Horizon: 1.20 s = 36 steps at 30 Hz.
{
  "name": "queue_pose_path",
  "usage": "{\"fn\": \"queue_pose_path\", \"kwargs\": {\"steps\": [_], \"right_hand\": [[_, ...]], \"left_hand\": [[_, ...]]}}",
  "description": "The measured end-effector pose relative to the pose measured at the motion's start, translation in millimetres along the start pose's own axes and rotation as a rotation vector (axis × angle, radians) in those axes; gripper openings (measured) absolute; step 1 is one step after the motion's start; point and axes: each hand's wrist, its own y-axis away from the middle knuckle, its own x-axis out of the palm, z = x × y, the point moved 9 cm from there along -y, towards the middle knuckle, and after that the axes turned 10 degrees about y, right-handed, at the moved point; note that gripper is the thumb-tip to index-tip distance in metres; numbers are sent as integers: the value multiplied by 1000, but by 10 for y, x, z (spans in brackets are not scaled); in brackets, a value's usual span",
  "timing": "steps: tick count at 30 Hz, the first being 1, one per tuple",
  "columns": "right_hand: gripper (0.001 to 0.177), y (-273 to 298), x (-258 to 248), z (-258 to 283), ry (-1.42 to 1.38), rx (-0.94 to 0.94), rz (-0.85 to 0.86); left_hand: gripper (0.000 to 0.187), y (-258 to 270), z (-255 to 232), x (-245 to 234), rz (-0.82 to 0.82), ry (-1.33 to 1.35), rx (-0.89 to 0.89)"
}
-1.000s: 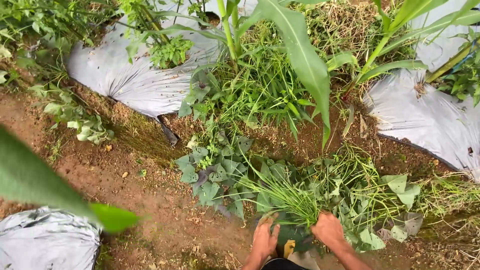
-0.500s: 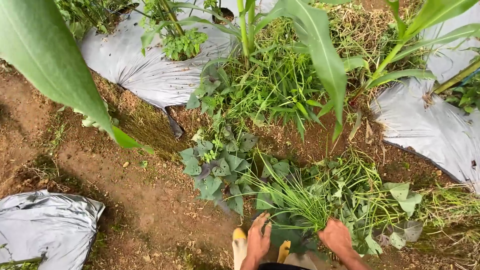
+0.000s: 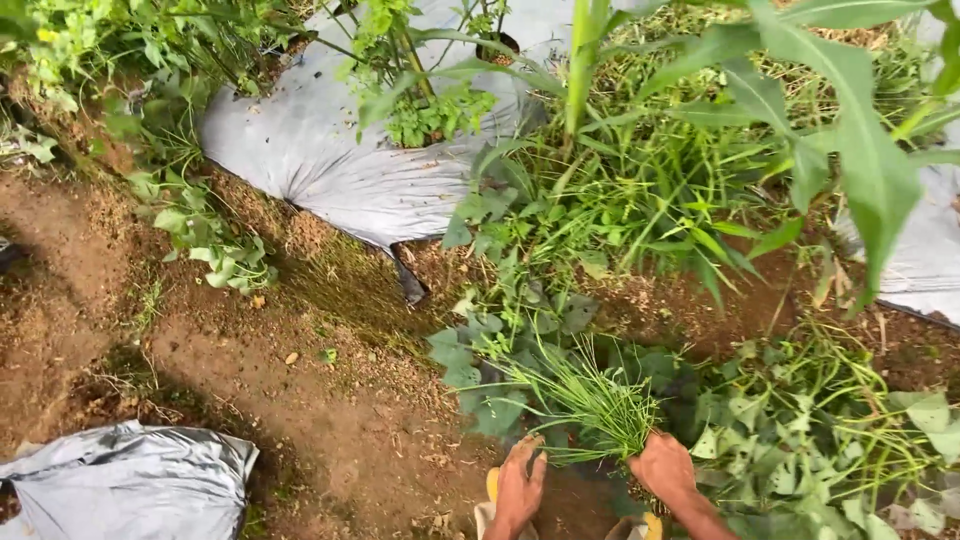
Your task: The person pulls weeds by hand from the base of corn plants and other crops in a garden bed covered with white plastic sheeting. They gather the uprooted weeds into a bundle and continue clearing the area around the plants.
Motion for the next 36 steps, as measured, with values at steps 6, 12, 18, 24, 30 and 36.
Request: {"fn": "queue_pose_path", "kwargs": {"steps": [6, 12, 18, 24, 30, 36], "right_hand": [[32, 121, -213, 791, -105, 45, 48], [17, 230, -590, 988, -187, 115, 81], [24, 68, -791, 901, -198, 232, 121], [21, -253, -762, 824, -159, 263, 123], [29, -644, -772, 862, -160, 237, 95], [25, -837, -1012, 886, -287, 274, 108]], "left_hand": [[39, -288, 23, -811, 48, -59, -126], [36, -618, 39, -938, 86, -20, -102], [41, -752, -236, -765, 199, -50, -134], [47, -886, -475, -694, 288, -127, -253], [44, -1274, -655, -689, 352, -108, -259], [45, -1782, -722, -636, 325, -143, -149]]}}
